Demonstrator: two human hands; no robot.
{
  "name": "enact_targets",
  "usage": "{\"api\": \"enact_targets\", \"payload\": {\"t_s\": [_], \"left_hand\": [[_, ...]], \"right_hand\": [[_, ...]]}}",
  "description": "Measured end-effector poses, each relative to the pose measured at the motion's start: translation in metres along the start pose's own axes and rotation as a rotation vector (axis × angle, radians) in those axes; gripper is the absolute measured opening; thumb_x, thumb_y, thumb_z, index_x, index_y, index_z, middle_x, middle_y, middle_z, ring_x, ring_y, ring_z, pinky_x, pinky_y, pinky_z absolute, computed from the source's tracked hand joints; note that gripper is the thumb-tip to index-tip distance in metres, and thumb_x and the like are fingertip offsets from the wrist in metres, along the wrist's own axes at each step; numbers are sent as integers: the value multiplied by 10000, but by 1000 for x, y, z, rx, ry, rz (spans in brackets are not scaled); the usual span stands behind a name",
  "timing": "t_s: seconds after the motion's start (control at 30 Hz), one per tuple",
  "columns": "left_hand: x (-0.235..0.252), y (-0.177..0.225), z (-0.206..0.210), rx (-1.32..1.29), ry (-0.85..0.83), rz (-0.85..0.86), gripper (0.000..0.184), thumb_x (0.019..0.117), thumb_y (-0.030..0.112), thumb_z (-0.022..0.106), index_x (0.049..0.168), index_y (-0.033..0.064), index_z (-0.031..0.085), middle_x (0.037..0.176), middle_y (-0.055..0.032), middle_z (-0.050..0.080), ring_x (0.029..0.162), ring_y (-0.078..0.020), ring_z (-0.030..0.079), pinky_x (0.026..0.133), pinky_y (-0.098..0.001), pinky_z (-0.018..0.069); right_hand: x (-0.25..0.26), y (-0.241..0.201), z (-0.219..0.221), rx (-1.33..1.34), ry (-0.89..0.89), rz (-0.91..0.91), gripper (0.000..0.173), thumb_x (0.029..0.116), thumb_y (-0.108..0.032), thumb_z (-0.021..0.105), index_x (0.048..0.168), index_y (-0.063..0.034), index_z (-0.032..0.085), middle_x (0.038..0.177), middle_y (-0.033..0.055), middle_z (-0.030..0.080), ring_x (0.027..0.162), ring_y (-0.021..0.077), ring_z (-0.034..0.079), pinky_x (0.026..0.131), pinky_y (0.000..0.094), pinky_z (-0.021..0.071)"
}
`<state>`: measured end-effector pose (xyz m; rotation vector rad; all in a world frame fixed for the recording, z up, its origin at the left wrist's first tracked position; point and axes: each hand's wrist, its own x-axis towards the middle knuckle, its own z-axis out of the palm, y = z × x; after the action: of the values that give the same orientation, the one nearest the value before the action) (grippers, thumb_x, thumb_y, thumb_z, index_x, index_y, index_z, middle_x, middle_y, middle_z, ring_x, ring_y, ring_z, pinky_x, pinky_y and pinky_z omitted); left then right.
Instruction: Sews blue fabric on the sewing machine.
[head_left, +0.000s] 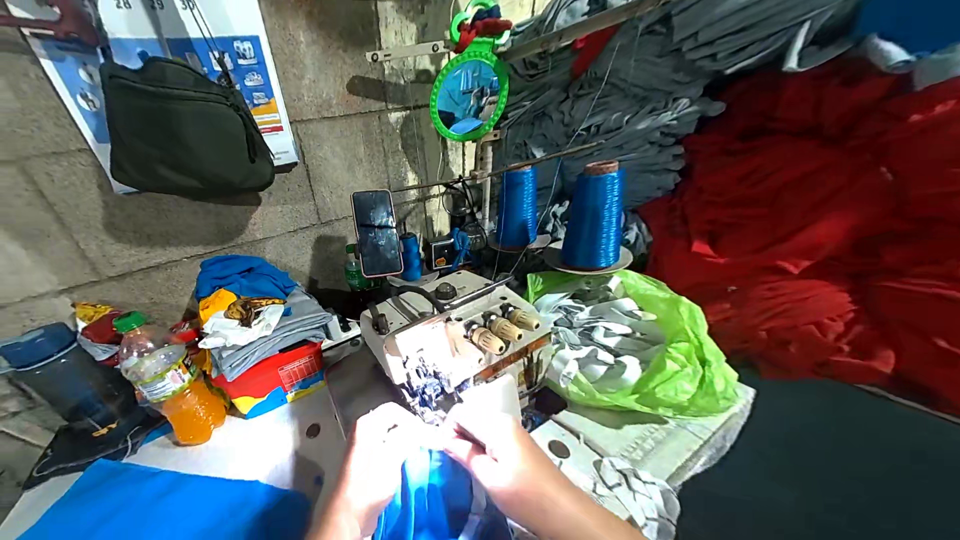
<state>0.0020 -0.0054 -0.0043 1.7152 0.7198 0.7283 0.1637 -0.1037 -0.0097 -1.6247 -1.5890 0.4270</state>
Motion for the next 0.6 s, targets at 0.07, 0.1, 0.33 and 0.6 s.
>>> {"api": "enact_targets", "payload": {"t_s": [0.07,0.1,0.33,0.6], "left_hand": [[-2,-2,1,-53,28,33,120,925,23,606,854,85,681,818,65,662,794,-2,633,760,-206,537],[-4,-2,2,-61,50,29,141,928,15,594,844,83,685,811,66,662,792,-2,631,760,-204,534],[0,11,3,-25,-46,-95,47,952,99,629,933,79,666,848,41,655,824,-40,635,784,-245,539],[8,17,4,67,-86,-165,40,931,91,657,901,83,683,827,46,662,819,-39,638,783,-248,535]], "right_hand": [[1,6,-14,31,-58,-15,199,986,-120,527,916,13,656,768,81,575,692,152,545,635,329,459],[1,9,-16,14,-73,-14,206,987,-122,524,918,19,657,788,100,587,721,176,562,658,352,469],[13,19,6,136,1,9,244,989,-217,580,880,-16,668,730,27,542,675,86,500,629,264,425],[13,10,-1,174,-11,154,219,993,-191,567,1059,-28,698,752,18,592,617,71,545,604,253,483]]}}
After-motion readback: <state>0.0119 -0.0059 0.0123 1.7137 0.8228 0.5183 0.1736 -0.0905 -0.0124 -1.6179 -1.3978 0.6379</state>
